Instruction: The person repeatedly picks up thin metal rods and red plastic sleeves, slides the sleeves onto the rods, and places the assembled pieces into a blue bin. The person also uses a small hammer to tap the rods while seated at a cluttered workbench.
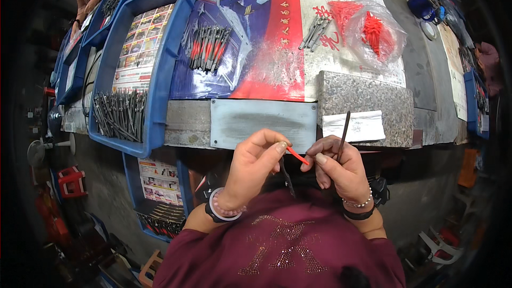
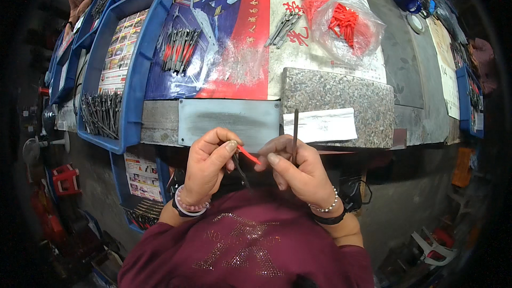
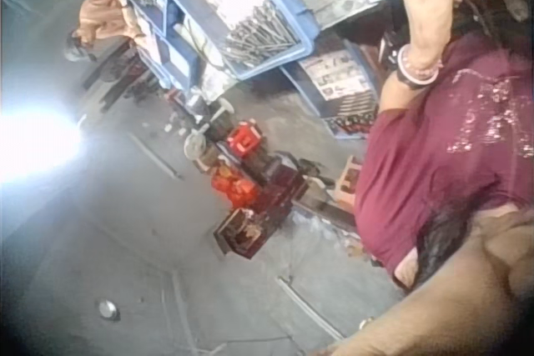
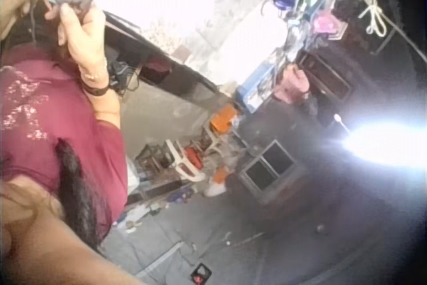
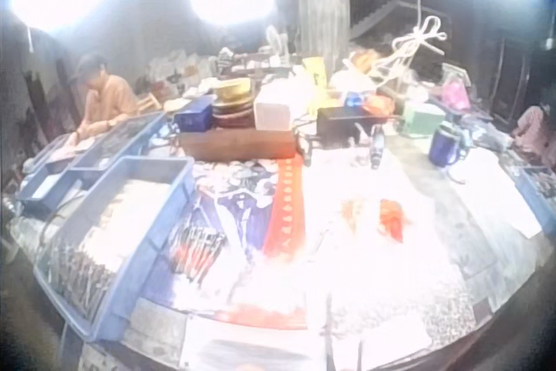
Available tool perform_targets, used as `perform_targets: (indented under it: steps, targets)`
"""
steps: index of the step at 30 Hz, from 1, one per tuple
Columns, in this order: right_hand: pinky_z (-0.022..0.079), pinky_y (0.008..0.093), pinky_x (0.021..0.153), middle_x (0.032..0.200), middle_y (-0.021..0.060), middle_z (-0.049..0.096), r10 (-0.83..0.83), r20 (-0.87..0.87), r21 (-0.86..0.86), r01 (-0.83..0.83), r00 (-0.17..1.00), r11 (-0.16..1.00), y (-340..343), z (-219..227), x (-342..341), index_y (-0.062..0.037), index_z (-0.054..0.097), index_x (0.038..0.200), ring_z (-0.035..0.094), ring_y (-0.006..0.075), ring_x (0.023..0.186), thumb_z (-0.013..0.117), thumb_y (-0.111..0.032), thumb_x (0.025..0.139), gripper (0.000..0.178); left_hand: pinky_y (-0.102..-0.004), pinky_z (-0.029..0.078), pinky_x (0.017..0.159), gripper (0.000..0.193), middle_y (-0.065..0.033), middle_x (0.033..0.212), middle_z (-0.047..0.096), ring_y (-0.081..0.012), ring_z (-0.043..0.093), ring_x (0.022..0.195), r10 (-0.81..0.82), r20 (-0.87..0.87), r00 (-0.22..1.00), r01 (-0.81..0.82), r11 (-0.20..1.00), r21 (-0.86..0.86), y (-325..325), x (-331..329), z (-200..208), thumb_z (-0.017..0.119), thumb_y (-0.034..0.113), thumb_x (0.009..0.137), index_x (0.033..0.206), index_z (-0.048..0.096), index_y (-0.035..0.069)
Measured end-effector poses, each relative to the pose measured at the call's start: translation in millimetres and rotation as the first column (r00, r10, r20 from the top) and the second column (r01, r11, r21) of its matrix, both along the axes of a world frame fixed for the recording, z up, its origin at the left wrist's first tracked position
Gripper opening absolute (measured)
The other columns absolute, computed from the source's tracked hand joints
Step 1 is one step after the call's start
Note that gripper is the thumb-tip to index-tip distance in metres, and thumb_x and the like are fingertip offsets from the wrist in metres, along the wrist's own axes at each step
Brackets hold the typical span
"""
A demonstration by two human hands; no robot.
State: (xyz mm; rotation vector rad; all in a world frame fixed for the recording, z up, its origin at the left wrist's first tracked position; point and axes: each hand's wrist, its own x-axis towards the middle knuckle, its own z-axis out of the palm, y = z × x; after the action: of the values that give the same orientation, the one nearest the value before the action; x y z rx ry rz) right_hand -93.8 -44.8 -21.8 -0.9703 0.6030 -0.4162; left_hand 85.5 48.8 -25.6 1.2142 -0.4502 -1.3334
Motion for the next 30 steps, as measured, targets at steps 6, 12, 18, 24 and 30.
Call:
perform_targets:
  steps: [6, 12, 18, 24, 30]
  targets:
    - [0.043, 0.0173, 0.058, 0.095, 0.0061, 0.065, -0.025, -0.151, -0.107, 0.009, 0.988, 0.994, 0, 7, -2, 0.0036, 0.056, 0.114, 0.056, 0.003, 0.068, 0.057, -0.004, 0.093, 0.022, -0.0156, 0.041, 0.058, 0.012, 0.0027, 0.081, 0.06, -0.0006, 0.049, 0.065, -0.034, 0.04, 0.999, 0.037, 0.998, -0.06, -6, -3, -3, 0.056, 0.01, 0.096, 0.102, 0.062, 0.001]
    - [0.05, 0.0227, 0.074, 0.09, 0.0055, 0.067, -0.053, -0.212, -0.229, 0.003, 0.976, 0.973, -2, 11, -3, 0.0048, 0.064, 0.102, 0.063, 0.0084, 0.082, 0.061, -0.001, 0.089, 0.014, -0.016, 0.042, 0.059, 0.015, 0.002, 0.082, 0.059, -0.0016, 0.051, 0.065, -0.055, 0.017, 0.998, 0.056, 0.997, -0.06, -9, -9, 0, 0.055, 0.011, 0.097, 0.105, 0.062, 0.0]
    - [0.051, 0.0256, 0.077, 0.094, 0.0093, 0.068, -0.107, -0.187, -0.198, 0.07, 0.977, 0.978, -6, 7, -6, 0.0061, 0.063, 0.103, 0.066, 0.0137, 0.084, 0.06, -0.004, 0.089, 0.017, -0.0172, 0.043, 0.059, 0.019, 0.0004, 0.086, 0.06, -0.0037, 0.053, 0.065, -0.026, -0.154, 0.988, 0.015, 0.997, -0.073, -14, -10, -2, 0.054, 0.015, 0.099, 0.108, 0.061, 0.0]
    - [0.052, 0.0252, 0.075, 0.092, 0.0099, 0.068, -0.101, -0.228, -0.161, 0.065, 0.968, 0.985, -5, 2, -11, 0.0075, 0.062, 0.104, 0.065, 0.0128, 0.083, 0.06, -0.003, 0.089, 0.018, -0.0179, 0.044, 0.059, 0.02, -0.0018, 0.089, 0.062, -0.0051, 0.054, 0.065, -0.024, -0.106, 0.994, 0.023, 1.0, -0.01, -17, -13, -4, 0.053, 0.013, 0.099, 0.111, 0.061, -0.002]
    - [0.053, 0.0237, 0.066, 0.086, 0.0094, 0.071, -0.182, -0.15, -0.406, 0.108, 0.972, 0.908, 3, -9, -6, 0.007, 0.065, 0.104, 0.065, 0.0094, 0.074, 0.064, -0.003, 0.087, 0.02, -0.02, 0.047, 0.058, 0.022, -0.0036, 0.084, 0.064, -0.0079, 0.058, 0.065, -0.039, -0.14, 0.989, 0.033, 0.998, -0.044, -21, -13, -7, 0.056, 0.014, 0.098, 0.109, 0.062, -0.003]
